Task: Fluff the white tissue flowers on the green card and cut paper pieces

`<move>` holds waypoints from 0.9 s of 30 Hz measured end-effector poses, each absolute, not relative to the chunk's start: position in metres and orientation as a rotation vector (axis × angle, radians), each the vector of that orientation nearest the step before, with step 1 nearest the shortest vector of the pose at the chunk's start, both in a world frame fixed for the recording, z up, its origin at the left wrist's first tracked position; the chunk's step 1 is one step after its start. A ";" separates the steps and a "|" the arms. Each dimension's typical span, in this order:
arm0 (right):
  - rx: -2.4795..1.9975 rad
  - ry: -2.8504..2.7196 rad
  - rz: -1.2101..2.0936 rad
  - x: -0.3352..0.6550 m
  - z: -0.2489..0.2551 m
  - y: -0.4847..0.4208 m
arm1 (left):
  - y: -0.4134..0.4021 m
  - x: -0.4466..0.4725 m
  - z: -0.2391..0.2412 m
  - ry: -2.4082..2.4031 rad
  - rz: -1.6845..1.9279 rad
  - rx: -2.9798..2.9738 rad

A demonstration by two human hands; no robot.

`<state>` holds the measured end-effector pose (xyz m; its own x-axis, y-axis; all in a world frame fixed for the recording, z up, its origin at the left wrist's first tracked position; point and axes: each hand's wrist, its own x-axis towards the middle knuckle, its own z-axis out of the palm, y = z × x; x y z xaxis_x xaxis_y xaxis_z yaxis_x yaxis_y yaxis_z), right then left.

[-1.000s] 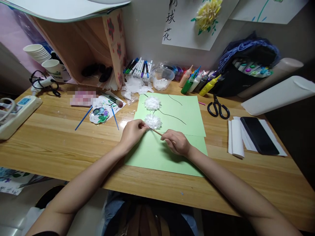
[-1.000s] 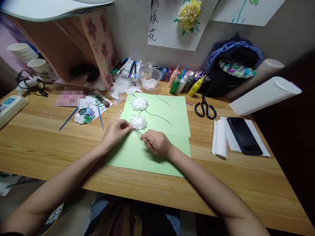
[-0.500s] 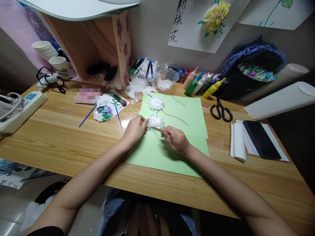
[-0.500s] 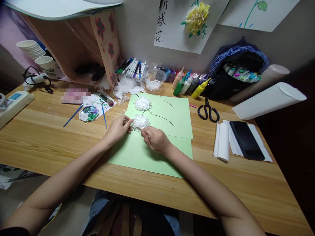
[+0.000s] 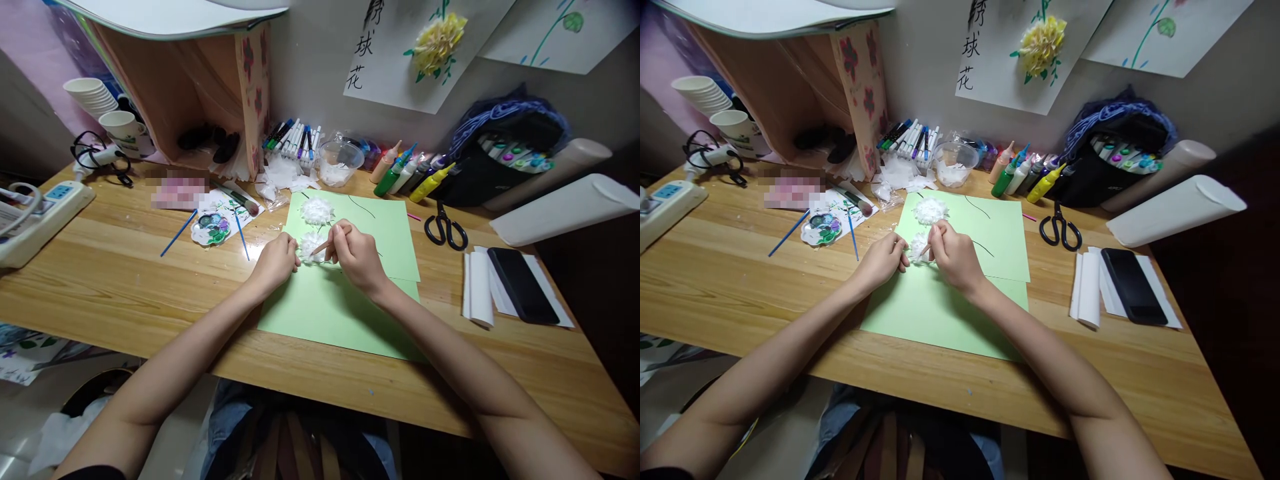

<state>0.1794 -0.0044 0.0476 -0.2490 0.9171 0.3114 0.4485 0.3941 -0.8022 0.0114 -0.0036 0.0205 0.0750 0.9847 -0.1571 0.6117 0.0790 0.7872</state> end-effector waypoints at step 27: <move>-1.027 -2.019 0.506 0.185 0.033 -0.014 | -0.004 0.012 0.020 1.621 0.617 1.626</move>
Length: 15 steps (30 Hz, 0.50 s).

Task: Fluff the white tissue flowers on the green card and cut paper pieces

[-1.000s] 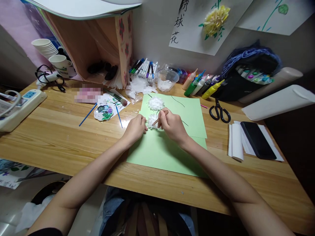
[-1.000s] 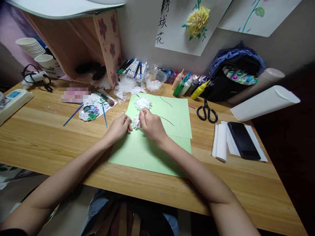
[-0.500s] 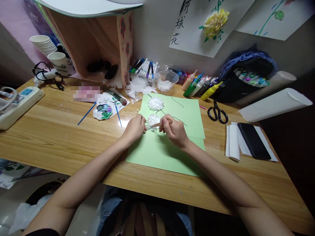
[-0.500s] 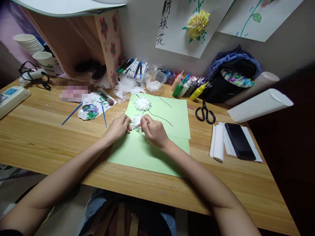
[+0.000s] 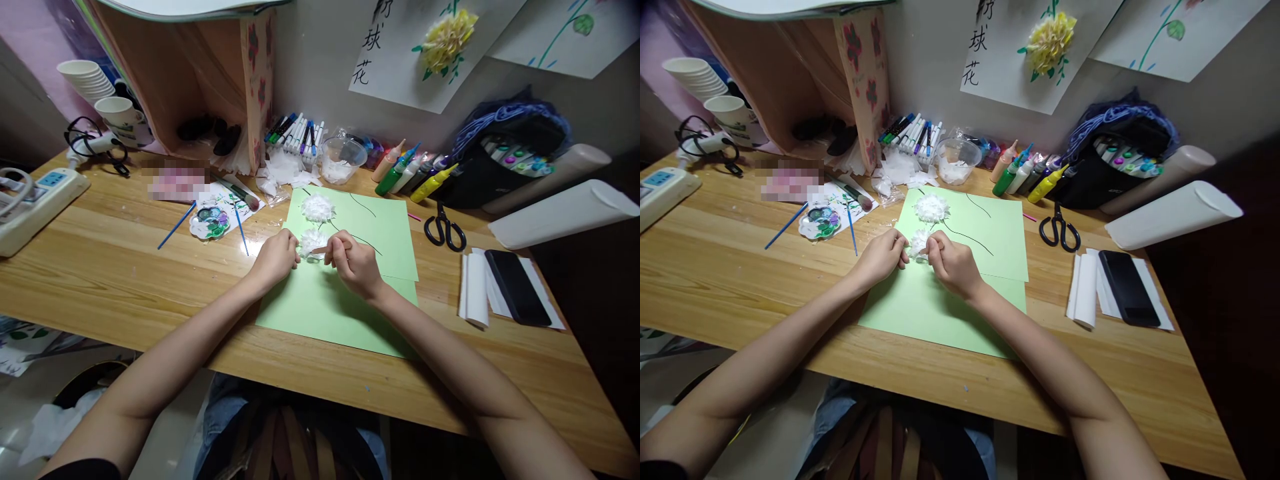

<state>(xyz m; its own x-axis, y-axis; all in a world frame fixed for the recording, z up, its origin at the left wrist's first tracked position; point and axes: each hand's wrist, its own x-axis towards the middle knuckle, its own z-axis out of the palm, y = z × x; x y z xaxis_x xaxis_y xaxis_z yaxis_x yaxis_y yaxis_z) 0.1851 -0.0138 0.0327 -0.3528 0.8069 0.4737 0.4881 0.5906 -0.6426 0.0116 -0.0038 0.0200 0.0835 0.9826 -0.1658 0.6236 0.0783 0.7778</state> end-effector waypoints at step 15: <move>-1.125 -2.126 0.490 0.169 0.048 0.006 | -0.003 0.012 0.020 1.664 0.595 1.712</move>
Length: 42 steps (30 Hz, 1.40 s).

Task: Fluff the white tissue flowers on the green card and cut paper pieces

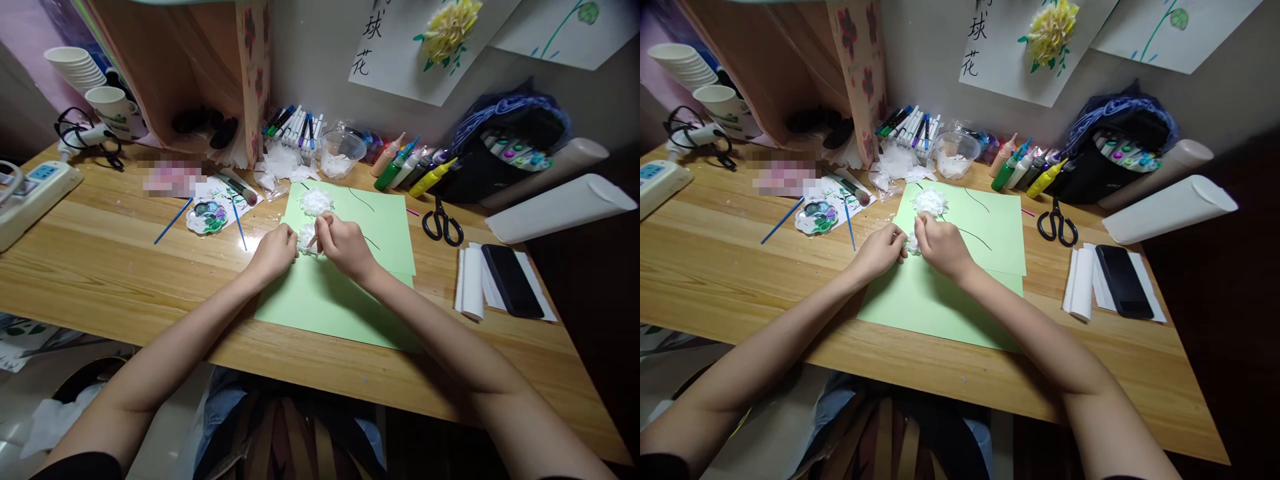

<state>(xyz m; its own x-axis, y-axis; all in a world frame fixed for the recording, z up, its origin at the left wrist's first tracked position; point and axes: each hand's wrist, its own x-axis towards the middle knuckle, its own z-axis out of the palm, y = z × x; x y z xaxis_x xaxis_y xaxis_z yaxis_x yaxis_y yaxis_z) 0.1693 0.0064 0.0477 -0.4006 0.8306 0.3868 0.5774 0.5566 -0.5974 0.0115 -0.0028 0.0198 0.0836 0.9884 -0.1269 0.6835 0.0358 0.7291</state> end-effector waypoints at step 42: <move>-1.151 -1.835 0.688 0.171 0.059 0.002 | -0.001 0.011 0.022 1.723 0.514 1.759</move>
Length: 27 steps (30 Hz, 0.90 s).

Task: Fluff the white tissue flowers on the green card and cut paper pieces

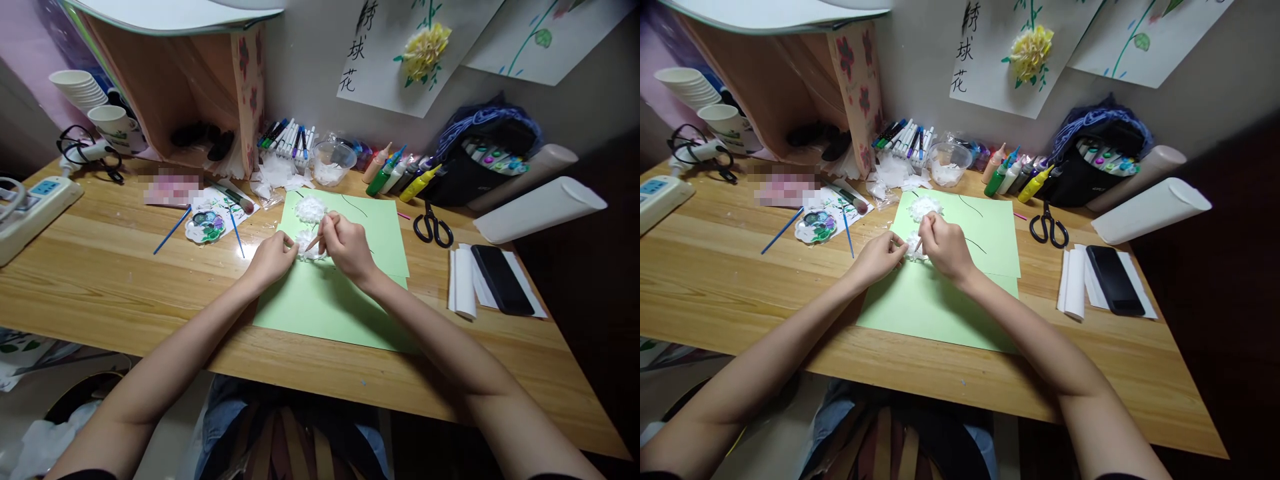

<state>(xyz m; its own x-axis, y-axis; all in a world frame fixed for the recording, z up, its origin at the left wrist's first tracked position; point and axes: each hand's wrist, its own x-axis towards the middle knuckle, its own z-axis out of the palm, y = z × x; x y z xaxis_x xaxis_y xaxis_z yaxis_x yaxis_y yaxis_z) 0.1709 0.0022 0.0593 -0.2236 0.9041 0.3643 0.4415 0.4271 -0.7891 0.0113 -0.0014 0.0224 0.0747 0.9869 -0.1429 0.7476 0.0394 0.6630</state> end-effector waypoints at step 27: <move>-1.018 -0.778 1.246 0.274 -0.007 0.014 | 0.157 -0.006 0.020 2.107 0.444 2.359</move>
